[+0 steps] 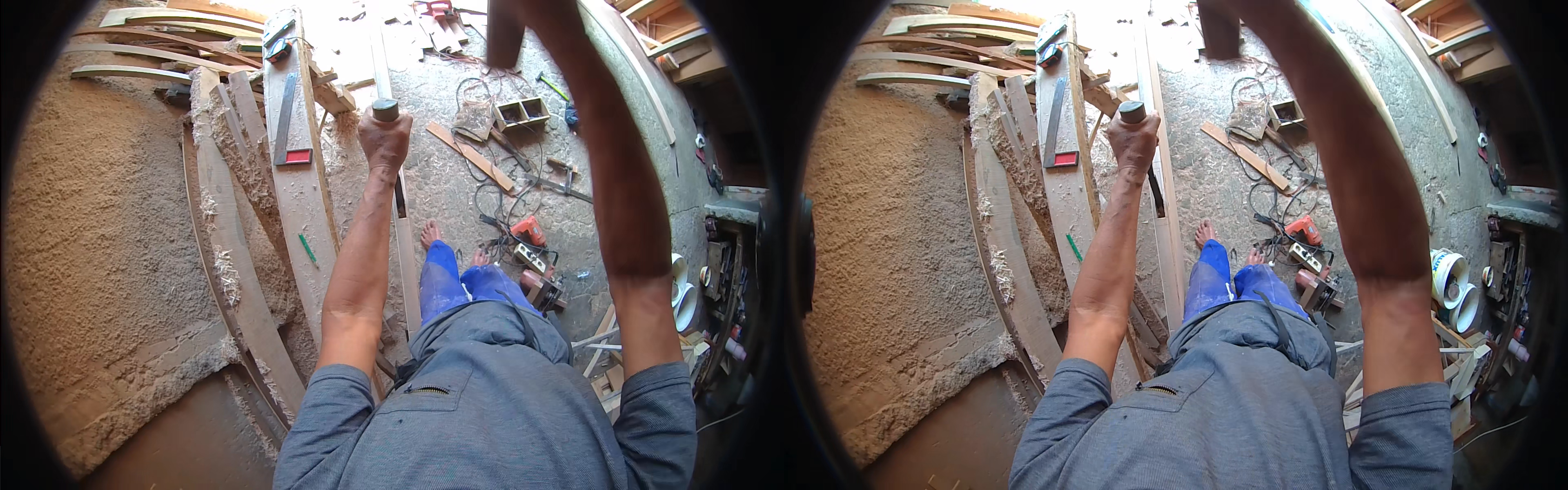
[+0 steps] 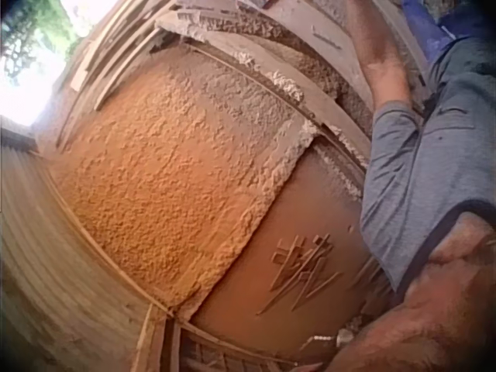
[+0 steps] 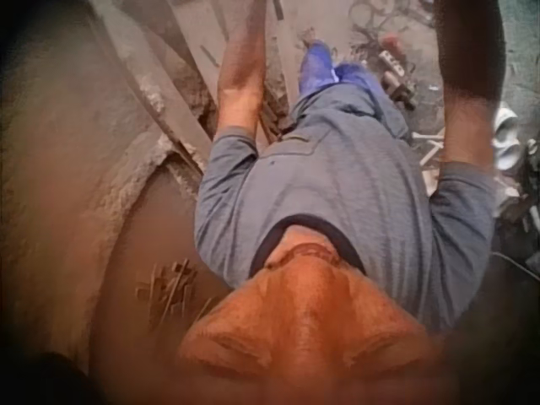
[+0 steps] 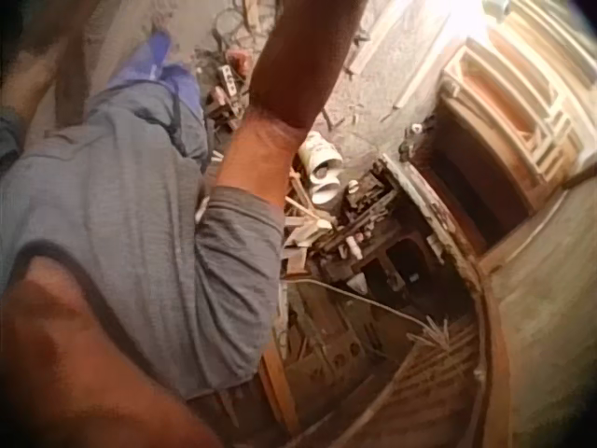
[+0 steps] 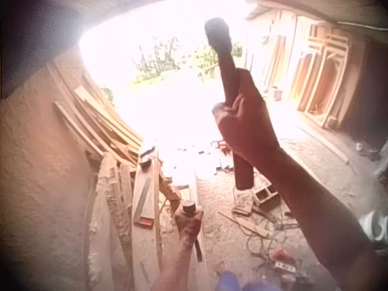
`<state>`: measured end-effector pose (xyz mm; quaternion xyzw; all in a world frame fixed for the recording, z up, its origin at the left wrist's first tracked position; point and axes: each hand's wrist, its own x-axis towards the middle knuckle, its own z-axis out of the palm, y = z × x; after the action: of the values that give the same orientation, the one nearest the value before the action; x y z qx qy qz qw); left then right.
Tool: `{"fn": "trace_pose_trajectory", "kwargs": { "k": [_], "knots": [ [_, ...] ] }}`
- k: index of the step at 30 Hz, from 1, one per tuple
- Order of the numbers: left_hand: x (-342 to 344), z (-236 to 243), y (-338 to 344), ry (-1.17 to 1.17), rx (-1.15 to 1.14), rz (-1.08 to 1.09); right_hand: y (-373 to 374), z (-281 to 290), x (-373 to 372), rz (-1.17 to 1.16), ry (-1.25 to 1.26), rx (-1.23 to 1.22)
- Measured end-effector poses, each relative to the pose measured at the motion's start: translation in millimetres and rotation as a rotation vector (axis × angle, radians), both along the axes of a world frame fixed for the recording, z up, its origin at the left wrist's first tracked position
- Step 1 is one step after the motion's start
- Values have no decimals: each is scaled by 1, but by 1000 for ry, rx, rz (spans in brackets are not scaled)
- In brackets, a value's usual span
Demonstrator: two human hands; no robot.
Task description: The person uses a chisel and mallet to carve a groove along a long wooden plank. They repeatedly position the chisel and strike it with the mallet to remove wood shavings.
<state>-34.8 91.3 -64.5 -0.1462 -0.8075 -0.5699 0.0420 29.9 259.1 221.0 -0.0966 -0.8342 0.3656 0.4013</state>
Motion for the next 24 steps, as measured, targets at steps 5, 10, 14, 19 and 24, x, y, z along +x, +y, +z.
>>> {"fn": "trace_pose_trajectory", "kwargs": {
  "k": [5, 10, 14, 19, 24],
  "knots": [
    [51, 30, -31, 25, -64, 37, -4, -113, 64, 580, -1127, 195],
    [106, 39, -42, 249, 25, -4, 1, -122, 125, 418, -996, -257],
    [-10, 9, -10, -284, -44, -14, -17, -161, 145, 316, -847, -372],
    [1, 17, 1, -30, -69, -4, -24, -183, 161, 206, -1025, -695],
    [153, 40, -76, 297, 252, -232, -18, -231, 211, 141, -890, -644]
  ]
}}
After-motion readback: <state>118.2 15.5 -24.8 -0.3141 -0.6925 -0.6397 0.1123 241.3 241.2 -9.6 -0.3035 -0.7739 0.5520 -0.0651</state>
